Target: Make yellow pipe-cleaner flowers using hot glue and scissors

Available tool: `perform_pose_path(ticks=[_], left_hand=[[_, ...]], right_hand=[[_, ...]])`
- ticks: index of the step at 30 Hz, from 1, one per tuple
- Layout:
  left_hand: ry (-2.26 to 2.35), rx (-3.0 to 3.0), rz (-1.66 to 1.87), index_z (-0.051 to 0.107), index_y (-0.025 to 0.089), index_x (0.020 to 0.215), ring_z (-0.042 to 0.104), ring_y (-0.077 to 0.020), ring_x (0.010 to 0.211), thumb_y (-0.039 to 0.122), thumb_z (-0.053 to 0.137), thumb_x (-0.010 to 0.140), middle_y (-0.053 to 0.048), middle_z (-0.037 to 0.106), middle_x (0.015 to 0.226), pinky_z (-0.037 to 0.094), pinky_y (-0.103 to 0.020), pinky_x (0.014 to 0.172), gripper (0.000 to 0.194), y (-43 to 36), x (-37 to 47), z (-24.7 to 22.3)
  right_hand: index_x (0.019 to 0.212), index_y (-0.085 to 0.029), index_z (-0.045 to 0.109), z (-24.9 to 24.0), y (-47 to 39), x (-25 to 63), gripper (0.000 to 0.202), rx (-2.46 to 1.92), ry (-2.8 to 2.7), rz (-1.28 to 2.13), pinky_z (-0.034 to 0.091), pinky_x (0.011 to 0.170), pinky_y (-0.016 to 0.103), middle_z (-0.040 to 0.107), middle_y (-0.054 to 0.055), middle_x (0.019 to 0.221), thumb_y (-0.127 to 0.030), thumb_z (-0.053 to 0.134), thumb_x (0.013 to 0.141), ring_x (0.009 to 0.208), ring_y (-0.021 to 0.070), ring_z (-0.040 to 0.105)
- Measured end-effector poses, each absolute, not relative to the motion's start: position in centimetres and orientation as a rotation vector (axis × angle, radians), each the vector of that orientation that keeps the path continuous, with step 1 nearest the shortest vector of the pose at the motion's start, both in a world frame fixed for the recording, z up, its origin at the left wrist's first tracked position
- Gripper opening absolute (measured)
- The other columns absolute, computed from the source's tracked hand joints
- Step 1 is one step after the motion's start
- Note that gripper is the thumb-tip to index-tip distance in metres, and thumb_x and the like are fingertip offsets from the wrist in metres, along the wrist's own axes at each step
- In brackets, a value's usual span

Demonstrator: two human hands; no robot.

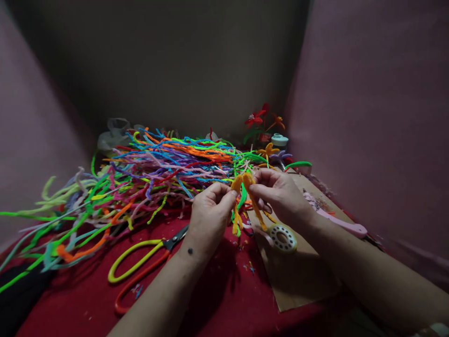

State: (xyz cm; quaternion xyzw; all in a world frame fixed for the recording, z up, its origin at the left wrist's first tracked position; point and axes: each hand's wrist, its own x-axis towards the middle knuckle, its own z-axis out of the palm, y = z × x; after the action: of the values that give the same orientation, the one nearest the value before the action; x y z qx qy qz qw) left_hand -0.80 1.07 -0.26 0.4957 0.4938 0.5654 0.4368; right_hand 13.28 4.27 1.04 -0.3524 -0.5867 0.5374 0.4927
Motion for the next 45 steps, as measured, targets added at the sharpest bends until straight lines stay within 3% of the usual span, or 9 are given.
perform_pose_path(ticks=[45], left_hand=[[1.302, 1.33, 1.354, 0.05, 0.018, 0.061, 0.033, -0.0033, 0.032, 0.027, 0.057, 0.074, 0.009, 0.043, 0.042, 0.025, -0.016, 0.034, 0.018, 1.24, -0.95, -0.82]], right_hand=[[0.065, -0.017, 0.048, 0.67, 4.23, 13.61, 0.012, -0.902, -1.568, 1.219, 0.033, 0.032, 0.015, 0.047, -0.008, 0.05, -0.012, 0.059, 0.069, 0.036, 0.0025, 0.043]])
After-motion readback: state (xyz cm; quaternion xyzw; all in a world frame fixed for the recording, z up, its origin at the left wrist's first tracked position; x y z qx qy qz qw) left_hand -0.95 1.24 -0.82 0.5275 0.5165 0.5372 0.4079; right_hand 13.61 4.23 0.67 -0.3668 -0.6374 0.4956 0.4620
